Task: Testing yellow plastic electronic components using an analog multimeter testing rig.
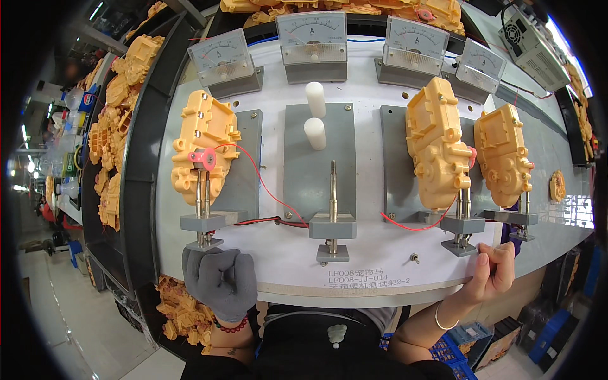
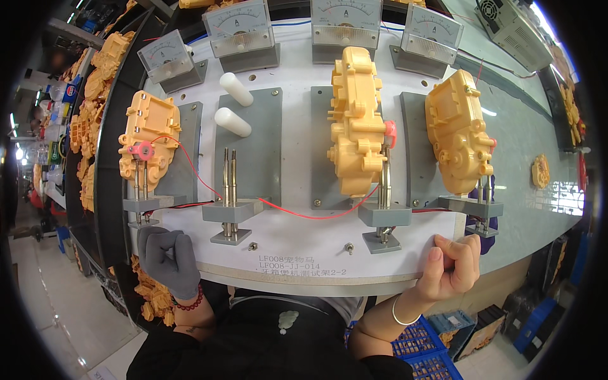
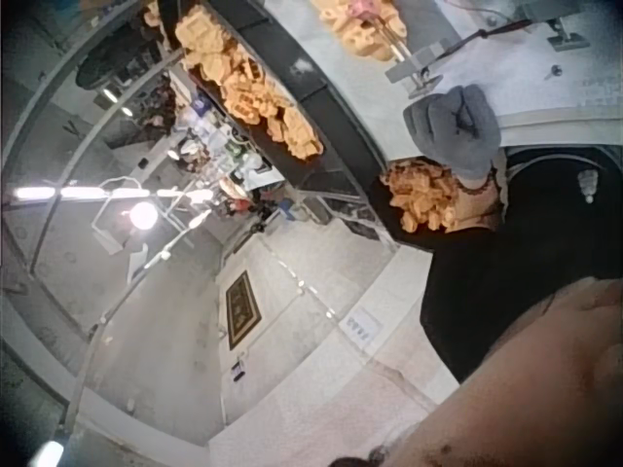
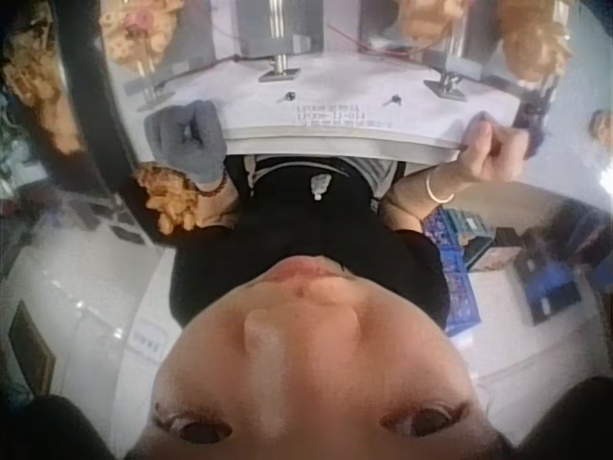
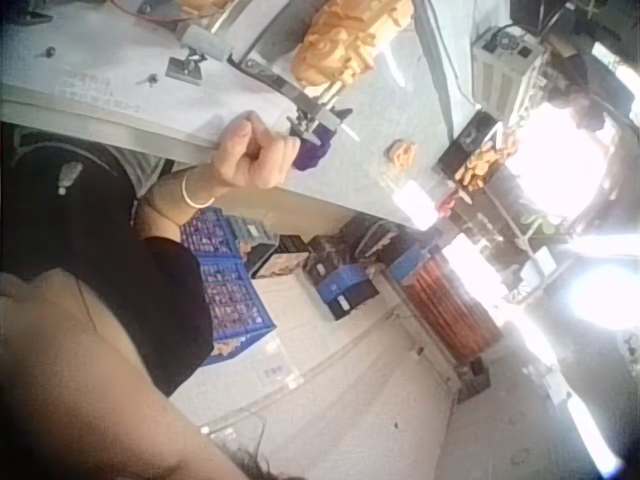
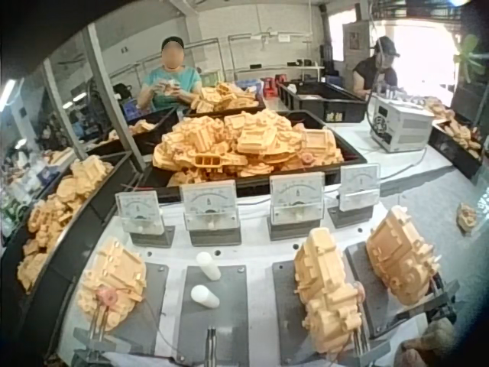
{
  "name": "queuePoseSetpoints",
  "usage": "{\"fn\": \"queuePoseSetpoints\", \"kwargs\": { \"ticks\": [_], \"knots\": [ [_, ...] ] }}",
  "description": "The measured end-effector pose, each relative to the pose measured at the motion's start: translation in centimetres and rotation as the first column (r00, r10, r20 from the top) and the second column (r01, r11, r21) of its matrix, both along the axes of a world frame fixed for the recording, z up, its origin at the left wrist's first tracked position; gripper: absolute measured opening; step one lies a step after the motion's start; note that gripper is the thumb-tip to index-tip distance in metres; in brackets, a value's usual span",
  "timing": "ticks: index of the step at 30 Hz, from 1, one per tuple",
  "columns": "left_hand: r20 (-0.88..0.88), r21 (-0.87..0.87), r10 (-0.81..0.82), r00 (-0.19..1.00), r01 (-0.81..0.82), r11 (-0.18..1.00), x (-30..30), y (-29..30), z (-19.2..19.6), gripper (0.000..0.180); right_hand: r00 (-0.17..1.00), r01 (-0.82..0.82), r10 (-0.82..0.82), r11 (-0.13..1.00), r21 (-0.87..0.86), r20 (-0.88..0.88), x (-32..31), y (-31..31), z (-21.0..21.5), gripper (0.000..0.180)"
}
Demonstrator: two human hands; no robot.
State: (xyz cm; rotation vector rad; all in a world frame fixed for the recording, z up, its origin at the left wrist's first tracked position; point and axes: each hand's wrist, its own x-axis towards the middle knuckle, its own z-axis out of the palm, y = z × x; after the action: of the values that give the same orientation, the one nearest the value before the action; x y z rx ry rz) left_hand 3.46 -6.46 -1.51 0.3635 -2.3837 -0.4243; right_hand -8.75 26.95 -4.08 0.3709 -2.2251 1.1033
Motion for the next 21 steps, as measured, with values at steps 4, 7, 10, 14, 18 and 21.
{"fn": "queuePoseSetpoints", "kwargs": {
  "ticks": [4, 7, 10, 14, 18, 21],
  "knots": [
    [0.004, 0.025, -0.010, 1.000, 0.010, 1.000, -0.02, 0.13, 0.06, 0.006, 1.000, 0.014, -0.014, 1.000, 0.002, 0.009, 0.07, -0.04, 0.05, 0.029],
    [0.005, 0.026, -0.006, 1.000, 0.006, 1.000, -0.04, 0.14, 0.12, 0.006, 1.000, 0.014, -0.014, 1.000, 0.005, 0.008, 0.03, -0.06, 0.06, 0.029],
    [0.017, 0.037, -0.007, 1.000, 0.007, 0.999, 0.02, 0.15, 0.19, 0.006, 1.000, 0.012, -0.012, 1.000, 0.006, 0.002, 0.03, -0.03, -0.01, 0.029],
    [0.013, 0.030, -0.014, 1.000, 0.013, 0.999, 0.03, -0.03, 0.03, 0.006, 1.000, 0.003, -0.003, 1.000, 0.004, -0.006, -0.06, -0.08, -0.07, 0.029],
    [0.008, 0.022, -0.034, 0.999, 0.034, 0.999, -0.01, -0.10, 0.15, 0.006, 1.000, 0.010, -0.010, 1.000, -0.003, 0.003, 0.01, -0.14, 0.00, 0.029],
    [-0.002, 0.012, -0.044, 0.999, 0.044, 0.999, -0.11, -0.10, 0.14, 0.007, 1.000, -0.001, 0.001, 1.000, -0.009, -0.005, -0.05, -0.04, -0.11, 0.029]
  ]
}}
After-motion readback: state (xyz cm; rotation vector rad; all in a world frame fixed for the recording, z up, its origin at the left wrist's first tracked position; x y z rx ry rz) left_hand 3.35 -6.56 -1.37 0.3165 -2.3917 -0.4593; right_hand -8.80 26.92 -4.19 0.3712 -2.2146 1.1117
